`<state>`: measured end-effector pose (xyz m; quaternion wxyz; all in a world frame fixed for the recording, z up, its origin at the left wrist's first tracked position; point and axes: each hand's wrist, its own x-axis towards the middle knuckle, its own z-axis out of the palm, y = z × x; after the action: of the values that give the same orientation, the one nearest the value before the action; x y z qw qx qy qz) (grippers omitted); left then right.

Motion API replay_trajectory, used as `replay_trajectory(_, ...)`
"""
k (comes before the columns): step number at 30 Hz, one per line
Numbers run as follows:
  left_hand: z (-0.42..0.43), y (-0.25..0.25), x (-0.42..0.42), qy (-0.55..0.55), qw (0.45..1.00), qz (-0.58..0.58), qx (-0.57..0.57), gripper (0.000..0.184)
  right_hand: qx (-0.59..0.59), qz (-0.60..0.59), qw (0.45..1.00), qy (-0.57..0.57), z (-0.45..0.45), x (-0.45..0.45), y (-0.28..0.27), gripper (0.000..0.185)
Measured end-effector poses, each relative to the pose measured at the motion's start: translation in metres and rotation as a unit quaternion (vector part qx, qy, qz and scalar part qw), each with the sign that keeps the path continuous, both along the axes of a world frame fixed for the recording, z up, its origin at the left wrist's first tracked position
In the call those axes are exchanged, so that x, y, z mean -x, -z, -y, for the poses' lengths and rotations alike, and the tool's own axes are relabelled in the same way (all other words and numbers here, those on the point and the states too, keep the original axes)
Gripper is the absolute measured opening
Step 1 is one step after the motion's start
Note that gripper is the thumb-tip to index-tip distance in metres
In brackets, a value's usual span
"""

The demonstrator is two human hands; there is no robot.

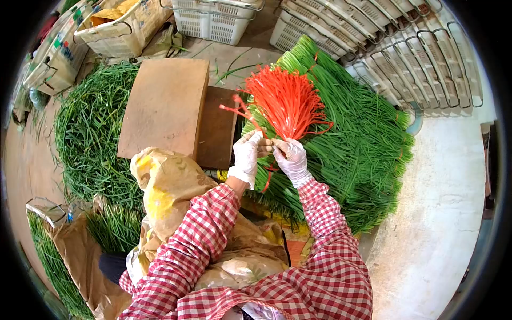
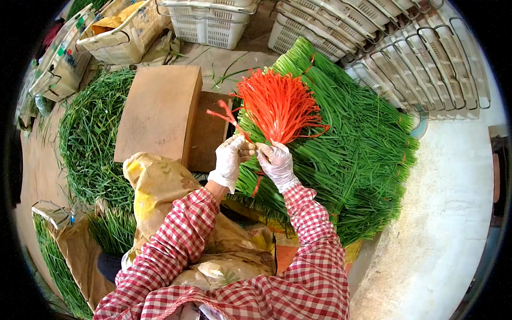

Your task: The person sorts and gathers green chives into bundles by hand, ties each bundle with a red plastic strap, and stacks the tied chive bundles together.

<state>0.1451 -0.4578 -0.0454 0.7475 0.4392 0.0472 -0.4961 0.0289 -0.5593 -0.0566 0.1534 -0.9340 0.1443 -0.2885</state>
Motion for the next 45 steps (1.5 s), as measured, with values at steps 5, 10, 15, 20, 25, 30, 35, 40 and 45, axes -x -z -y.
replay_trajectory(5, 0.001, 0.000, 0.002, 0.006, 1.000, -0.011, -0.003, 0.012, -0.144, 0.061, 0.987, 0.045, -0.014, -0.005, 0.010, 0.013)
replay_trajectory(10, 0.000, 0.002, 0.004, -0.017, 0.999, -0.027, -0.005, 0.008, -0.536, 0.119, 0.817, 0.176, -0.018, -0.016, -0.002, 0.014)
replay_trajectory(15, 0.002, -0.002, 0.004, -0.120, 0.992, 0.019, -0.012, 0.006, -0.135, -0.093, 0.986, 0.028, 0.007, -0.008, 0.020, 0.038)
replay_trajectory(20, 0.001, -0.017, -0.003, -0.086, 0.991, 0.005, 0.099, 0.012, 0.043, -0.344, 0.929, 0.132, 0.053, 0.039, 0.047, 0.047)
replay_trajectory(25, -0.004, -0.078, -0.056, -0.110, 0.960, 0.107, 0.232, 0.018, -0.028, -0.476, 0.851, 0.221, 0.078, 0.061, -0.039, 0.054)
replay_trajectory(30, -0.047, -0.102, -0.067, -0.027, 0.961, 0.252, 0.114, 0.013, -0.234, 0.012, 0.972, 0.012, -0.009, -0.043, -0.134, 0.043)
replay_trajectory(35, -0.052, -0.139, -0.106, 0.026, 0.958, 0.285, 0.035, 0.020, -0.689, -0.017, 0.691, -0.217, -0.027, -0.144, -0.146, 0.038)
replay_trajectory(40, -0.105, -0.134, -0.157, 0.043, 0.850, 0.481, -0.211, 0.035, -0.666, 0.003, 0.721, -0.191, -0.050, -0.204, -0.104, 0.024)
replay_trajectory(45, -0.108, -0.070, -0.164, -0.098, 0.706, 0.597, -0.368, 0.028, -0.721, -0.116, 0.678, -0.082, -0.030, -0.294, -0.006, 0.028)
